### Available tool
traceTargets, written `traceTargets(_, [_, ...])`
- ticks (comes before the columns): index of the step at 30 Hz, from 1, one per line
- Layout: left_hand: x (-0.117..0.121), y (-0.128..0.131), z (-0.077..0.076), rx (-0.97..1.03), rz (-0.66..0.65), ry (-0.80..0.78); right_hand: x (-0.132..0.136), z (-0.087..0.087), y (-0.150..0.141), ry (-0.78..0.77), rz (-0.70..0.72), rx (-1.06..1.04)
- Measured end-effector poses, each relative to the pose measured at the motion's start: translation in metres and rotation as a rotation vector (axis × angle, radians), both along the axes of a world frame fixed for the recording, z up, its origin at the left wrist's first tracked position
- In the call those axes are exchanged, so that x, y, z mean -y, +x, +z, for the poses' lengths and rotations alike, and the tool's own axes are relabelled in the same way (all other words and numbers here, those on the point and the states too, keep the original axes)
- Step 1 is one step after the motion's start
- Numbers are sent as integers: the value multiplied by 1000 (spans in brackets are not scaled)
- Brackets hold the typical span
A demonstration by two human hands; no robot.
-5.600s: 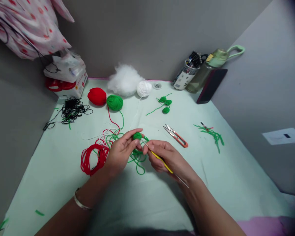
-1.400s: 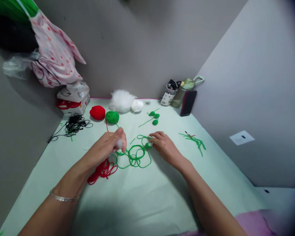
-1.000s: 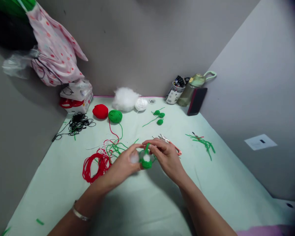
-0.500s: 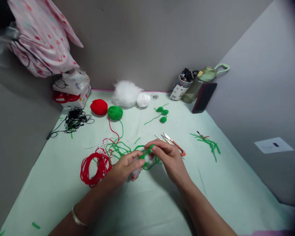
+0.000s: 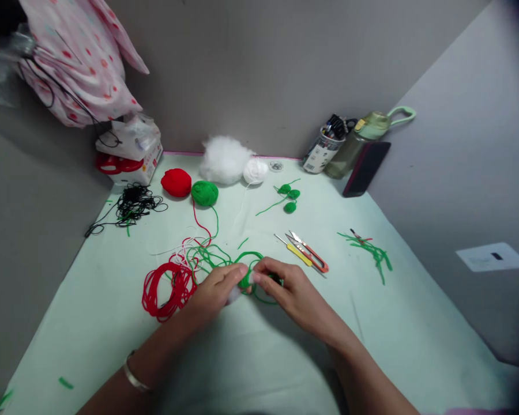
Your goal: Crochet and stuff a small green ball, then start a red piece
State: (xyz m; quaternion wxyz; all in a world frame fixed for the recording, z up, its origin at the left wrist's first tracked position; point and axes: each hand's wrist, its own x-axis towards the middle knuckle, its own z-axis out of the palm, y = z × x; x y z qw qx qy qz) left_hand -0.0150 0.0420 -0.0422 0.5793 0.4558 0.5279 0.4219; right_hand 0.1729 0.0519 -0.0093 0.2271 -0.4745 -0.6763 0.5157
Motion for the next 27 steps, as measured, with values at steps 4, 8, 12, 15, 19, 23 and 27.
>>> traceTargets(4, [1,2,3,-24,113,-37,-3,-9,-5,-56,-190,-33])
traceTargets(8, [5,3,5,-37,151,-21,-1,-16,-16,-102,-317,-111])
traceTargets(12, [7,6,5,-89,87,119,0,-17,-24,-116,-383,-200])
traceTargets(15, [6,5,3,78,132,81,-2,-18,-24,-102,-433,-237])
traceTargets(19, [4,3,0,224,168,-1,-3,-19,-23,-63,-454,-233])
traceTargets(23, [5,3,-1,146,146,33,2,-19,-26,-51,-428,-268])
traceTargets(27, [5,5,-2,199,129,19,7,-19,-26,89,-322,-268])
